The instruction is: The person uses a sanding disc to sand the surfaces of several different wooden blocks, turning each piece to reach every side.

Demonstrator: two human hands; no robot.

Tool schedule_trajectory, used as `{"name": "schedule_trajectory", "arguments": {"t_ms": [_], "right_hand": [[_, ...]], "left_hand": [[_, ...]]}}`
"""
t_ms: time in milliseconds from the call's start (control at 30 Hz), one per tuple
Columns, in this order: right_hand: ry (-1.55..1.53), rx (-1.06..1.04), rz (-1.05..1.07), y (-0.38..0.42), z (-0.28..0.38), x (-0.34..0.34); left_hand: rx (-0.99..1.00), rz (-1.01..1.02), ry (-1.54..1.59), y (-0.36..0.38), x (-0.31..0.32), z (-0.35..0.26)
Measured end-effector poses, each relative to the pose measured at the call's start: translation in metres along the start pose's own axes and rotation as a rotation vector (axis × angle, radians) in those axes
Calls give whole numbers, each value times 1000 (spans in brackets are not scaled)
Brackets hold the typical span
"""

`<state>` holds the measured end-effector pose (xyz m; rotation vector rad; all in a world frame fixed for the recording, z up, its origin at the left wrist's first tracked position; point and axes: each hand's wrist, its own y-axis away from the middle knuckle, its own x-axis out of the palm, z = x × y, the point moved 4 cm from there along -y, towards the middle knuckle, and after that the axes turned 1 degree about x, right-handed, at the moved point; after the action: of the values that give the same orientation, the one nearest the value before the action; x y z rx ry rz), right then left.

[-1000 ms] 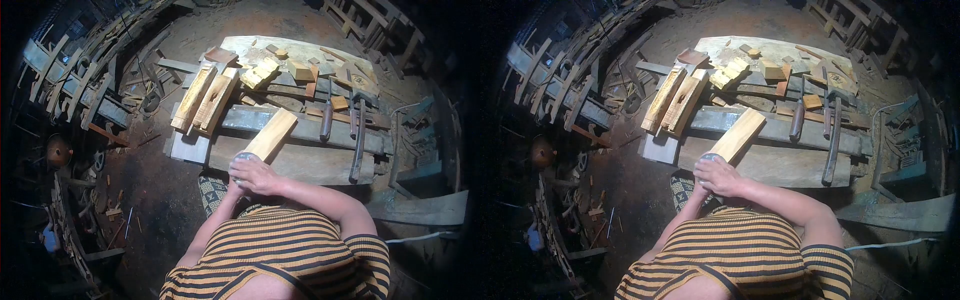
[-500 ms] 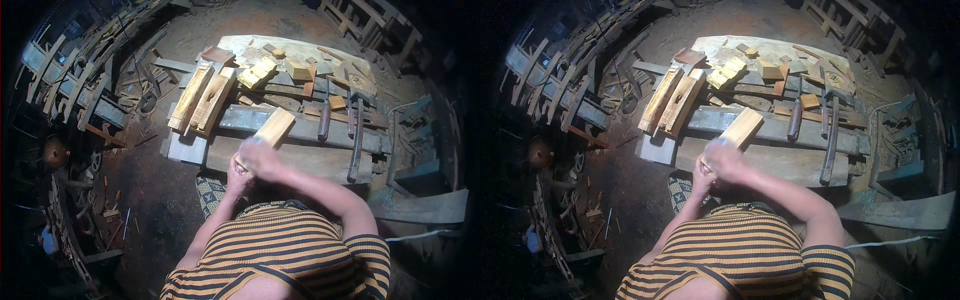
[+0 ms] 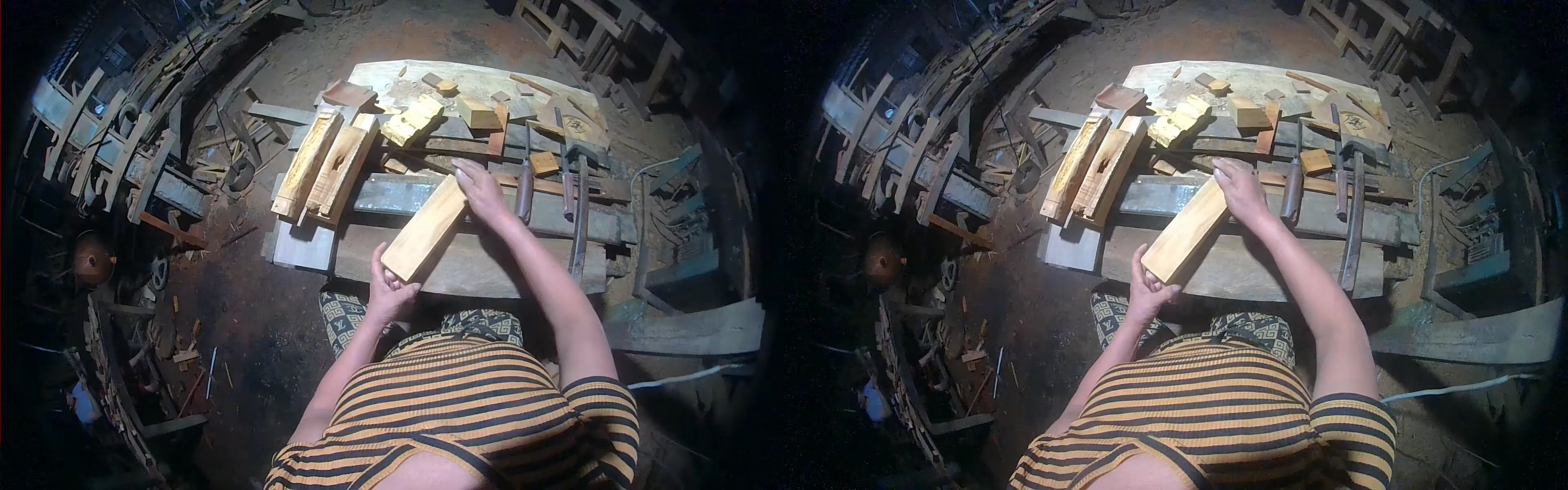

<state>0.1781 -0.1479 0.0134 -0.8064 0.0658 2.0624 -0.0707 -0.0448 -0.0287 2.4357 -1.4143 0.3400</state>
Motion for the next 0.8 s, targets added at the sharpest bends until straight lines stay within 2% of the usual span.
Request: {"name": "schedule_trajectory", "arguments": {"t_ms": [33, 67, 133, 233, 300, 400, 433, 500, 533, 633, 700, 767, 800], "right_hand": [[2, -104, -103, 8, 7, -2], [-2, -105, -102, 16, 11, 0], [188, -176, -201, 36, 25, -1], [271, -308, -95, 66, 46, 34], [256, -511, 68, 90, 78, 57], [107, -626, 266, 111, 107, 69], [99, -631, 269, 106, 102, 69], [283, -815, 185, 84, 81, 65], [307, -748, 99, 67, 69, 58], [332, -433, -19, 19, 35, 34], [325, -376, -7, 11, 33, 32], [432, -332, -140, 20, 48, 40], [409, -446, -155, 32, 58, 48]], "left_hand": [[-3, -6, -1, -1, -1, 1], [-3, -8, -3, -3, -3, 1], [-4, -41, -96, -6, -3, -6], [-36, -43, 39, -15, -15, -5], [-4, -62, 33, -17, -18, 1], [91, -68, 244, -26, -31, 20], [95, -76, 240, -26, -32, 13], [-90, 41, 151, -23, -27, 5], [-105, -15, 171, -21, -21, -1], [-141, 25, 177, -26, -30, 9], [-138, 11, 206, -23, -22, 3], [-129, -6, 237, -24, -17, 0], [-133, -7, 220, -23, -19, 1]]}}
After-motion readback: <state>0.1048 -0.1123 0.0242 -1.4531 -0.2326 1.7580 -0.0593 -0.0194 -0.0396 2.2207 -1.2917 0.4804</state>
